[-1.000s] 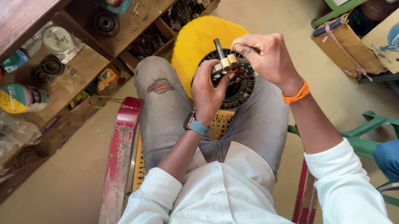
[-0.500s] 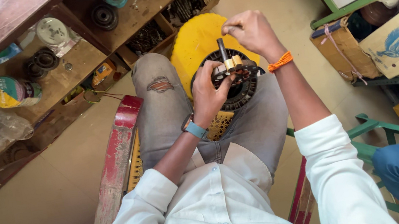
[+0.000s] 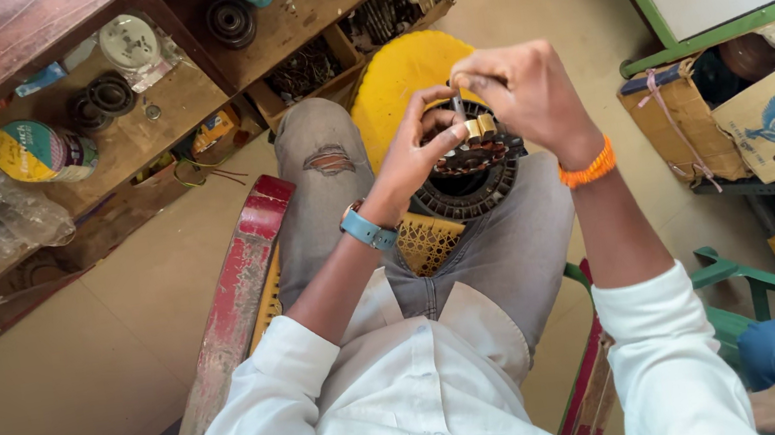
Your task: The person sits with a fan motor armature on their lap and fits small copper coil assemblies onto the armature slots, pressing and adjusting each coil by hand to seat it. They briefly reach toward a workbench with tools and a phone before returning to fitting the coils on the armature.
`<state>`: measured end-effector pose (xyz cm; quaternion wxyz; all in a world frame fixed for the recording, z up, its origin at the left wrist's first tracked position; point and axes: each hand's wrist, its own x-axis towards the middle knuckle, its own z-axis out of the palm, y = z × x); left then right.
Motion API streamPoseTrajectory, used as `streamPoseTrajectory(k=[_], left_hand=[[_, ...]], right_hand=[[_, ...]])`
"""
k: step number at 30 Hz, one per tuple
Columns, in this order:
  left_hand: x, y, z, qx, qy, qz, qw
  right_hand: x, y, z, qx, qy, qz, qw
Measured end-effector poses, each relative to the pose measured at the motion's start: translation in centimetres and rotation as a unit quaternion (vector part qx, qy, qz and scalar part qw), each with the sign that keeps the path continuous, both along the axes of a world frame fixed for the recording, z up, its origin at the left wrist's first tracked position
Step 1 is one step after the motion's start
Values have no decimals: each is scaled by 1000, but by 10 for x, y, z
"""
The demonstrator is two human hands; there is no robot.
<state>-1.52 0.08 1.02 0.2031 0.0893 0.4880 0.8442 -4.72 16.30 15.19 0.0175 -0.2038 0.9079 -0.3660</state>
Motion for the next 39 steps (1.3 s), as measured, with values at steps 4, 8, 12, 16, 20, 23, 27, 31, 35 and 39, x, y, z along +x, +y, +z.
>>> streamPoseTrajectory(k=[4,8,12,16,20,23,27,31,35,39], left_hand=[[0,-7,-5,6,-2,-2,1000],[0,-9,0,3,23,3,1000],[1,-9,15,-67,54,18,996],[18,-6,35,-228,150,90,958],[31,5,44,-314,252,168,900],[30,9,40,-312,257,198,893],[33,12,32,-326,258,229,880],[35,13,29,-315,275,244,875],[35,11,29,-317,284,237,873],[35,11,31,-317,281,238,874]], right_hand=[[36,-2,12,15,1,-39,999],[70,-1,0,-25,27,-73,997],[99,5,-30,-17,35,-98,994],[122,17,-59,103,65,-42,992],[129,42,-62,51,77,-80,993],[119,51,-53,7,77,-121,990],[94,46,-38,10,89,-124,988],[72,32,-25,44,146,-81,985],[58,23,-17,78,172,-63,980],[50,23,-12,97,151,-22,984]])
